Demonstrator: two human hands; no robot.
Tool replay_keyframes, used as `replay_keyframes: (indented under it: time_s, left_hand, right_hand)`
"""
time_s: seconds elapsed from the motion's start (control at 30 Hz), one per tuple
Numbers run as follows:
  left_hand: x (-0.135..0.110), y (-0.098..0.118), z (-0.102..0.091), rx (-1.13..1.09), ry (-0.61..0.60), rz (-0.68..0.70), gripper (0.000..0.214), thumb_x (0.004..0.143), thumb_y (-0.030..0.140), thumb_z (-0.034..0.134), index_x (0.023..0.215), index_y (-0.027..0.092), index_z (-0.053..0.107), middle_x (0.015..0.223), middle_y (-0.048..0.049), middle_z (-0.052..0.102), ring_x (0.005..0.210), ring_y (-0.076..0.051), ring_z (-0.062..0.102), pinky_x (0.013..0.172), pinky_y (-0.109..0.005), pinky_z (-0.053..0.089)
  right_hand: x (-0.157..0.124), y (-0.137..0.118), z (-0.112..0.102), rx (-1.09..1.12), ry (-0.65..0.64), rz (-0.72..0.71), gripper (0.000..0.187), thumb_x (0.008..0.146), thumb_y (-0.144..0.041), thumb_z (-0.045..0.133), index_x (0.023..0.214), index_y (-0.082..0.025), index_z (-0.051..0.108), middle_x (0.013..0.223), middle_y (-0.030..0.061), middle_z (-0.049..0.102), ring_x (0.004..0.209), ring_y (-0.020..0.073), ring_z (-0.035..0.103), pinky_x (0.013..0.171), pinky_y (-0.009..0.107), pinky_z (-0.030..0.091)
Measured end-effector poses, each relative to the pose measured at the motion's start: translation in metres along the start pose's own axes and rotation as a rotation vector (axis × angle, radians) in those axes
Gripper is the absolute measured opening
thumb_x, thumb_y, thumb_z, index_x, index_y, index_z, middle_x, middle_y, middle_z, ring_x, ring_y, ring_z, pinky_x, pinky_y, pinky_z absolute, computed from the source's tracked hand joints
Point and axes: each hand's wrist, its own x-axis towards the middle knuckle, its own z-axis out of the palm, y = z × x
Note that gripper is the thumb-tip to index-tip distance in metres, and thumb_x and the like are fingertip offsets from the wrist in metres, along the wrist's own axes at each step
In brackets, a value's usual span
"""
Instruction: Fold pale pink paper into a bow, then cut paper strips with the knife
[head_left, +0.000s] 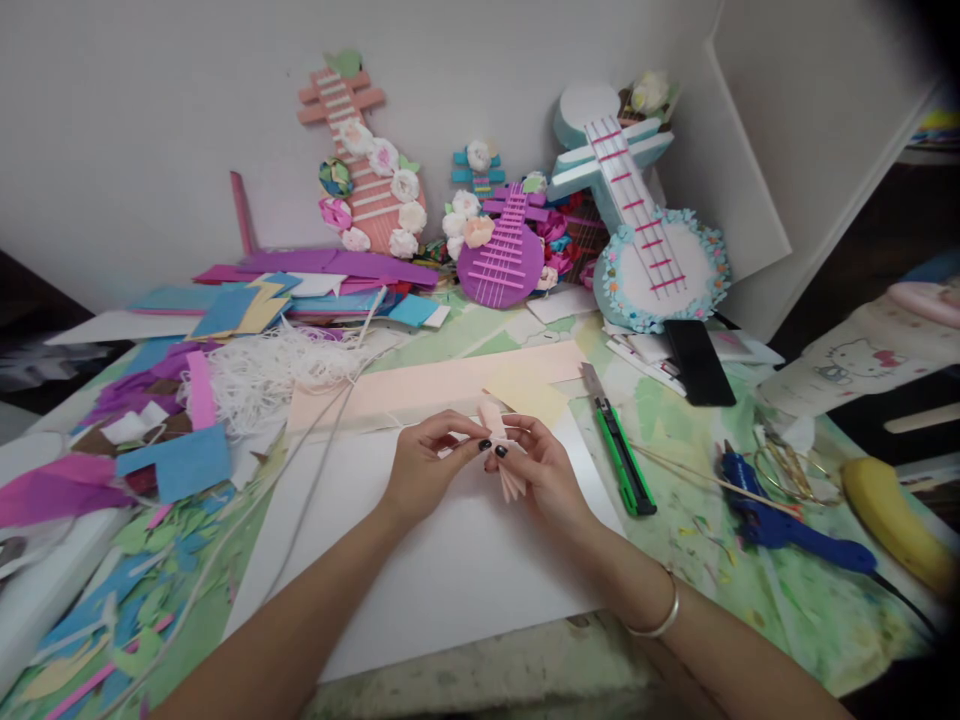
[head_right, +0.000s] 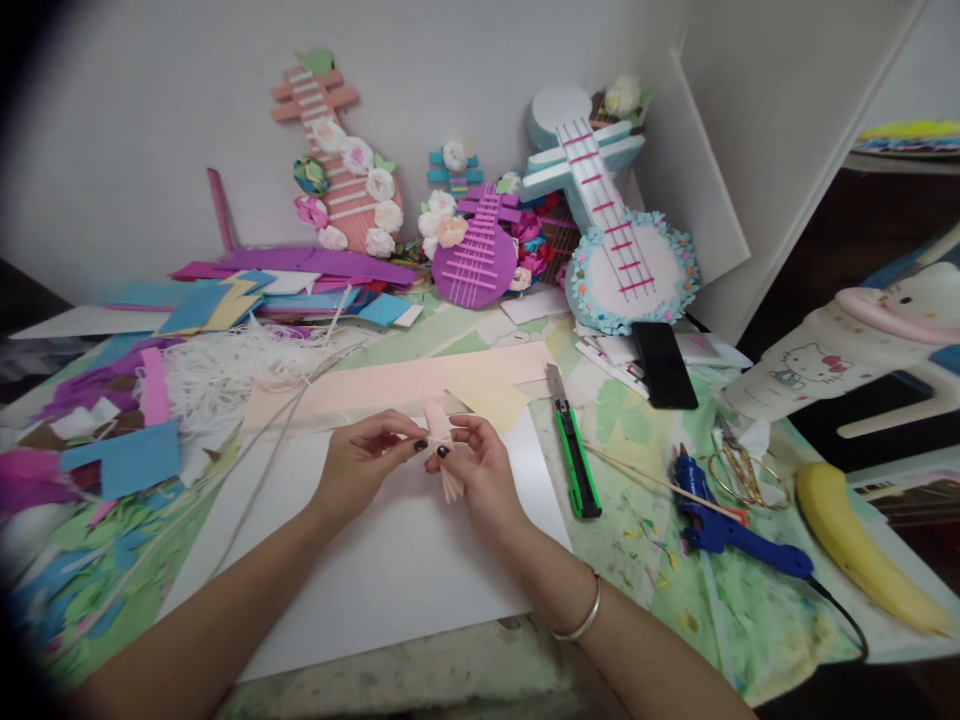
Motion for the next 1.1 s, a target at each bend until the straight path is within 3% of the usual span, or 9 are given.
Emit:
replay_keyframes:
  time_s: [0.33,0.6,0.77,1.1]
  left_hand:
    - [0.0012,-0.0014,0.0008,-0.093,-0.029,-0.006,0.011,0.073,0.028,0.073,0.076,0.017,0.070,0.073,-0.0028,0.064,0.062,-0.011,0.058,0.046,-0.020,0.047]
    - [-0.0031,-0.0024,0.0038,0.119,0.011,0.072,0.007,0.071,0.019,0.073,0.076,0.022,0.076,0.073,-0.0035,0.069,0.066,-0.013,0.060,0.054,-0.021,0.048]
    - [-0.0053,-0.0042,0.0062,0.207,0.076,0.106,0.009,0.074,0.021,0.069,0.078,0.024,0.076,0.075,-0.0030,0.068,0.067,-0.013,0.059,0.055,-0.021,0.050]
    - [-0.0051,-0.0023,0.0099,0.104,0.091,0.023,0.015,0.076,0.022,0.066,0.090,0.018,0.070,0.073,-0.0006,0.061,0.058,-0.009,0.056,0.047,-0.020,0.053]
  right_hand:
    - [-0.0013,-0.0058,0.0033,0.052,-0.008,0.107,0.041,0.056,-0.018,0.080,0.090,-0.018,0.057,0.071,-0.0015,0.066,0.058,0.0136,0.063,0.063,0.028,0.048]
    - [0.0011,-0.0064,0.0007,0.116,0.096,0.113,0.037,0.055,-0.016,0.079,0.084,-0.018,0.057,0.067,-0.0019,0.065,0.059,0.0129,0.062,0.064,0.028,0.049]
    - [0.0017,-0.0069,0.0002,0.093,0.090,0.064,0.033,0.058,-0.017,0.077,0.083,-0.020,0.056,0.068,-0.0029,0.062,0.060,0.0125,0.060,0.064,0.028,0.048]
    - [0.0010,-0.0074,0.0006,0.068,0.093,0.070,0.034,0.060,-0.018,0.077,0.086,-0.020,0.055,0.066,-0.0035,0.061,0.060,0.0128,0.060,0.063,0.027,0.046]
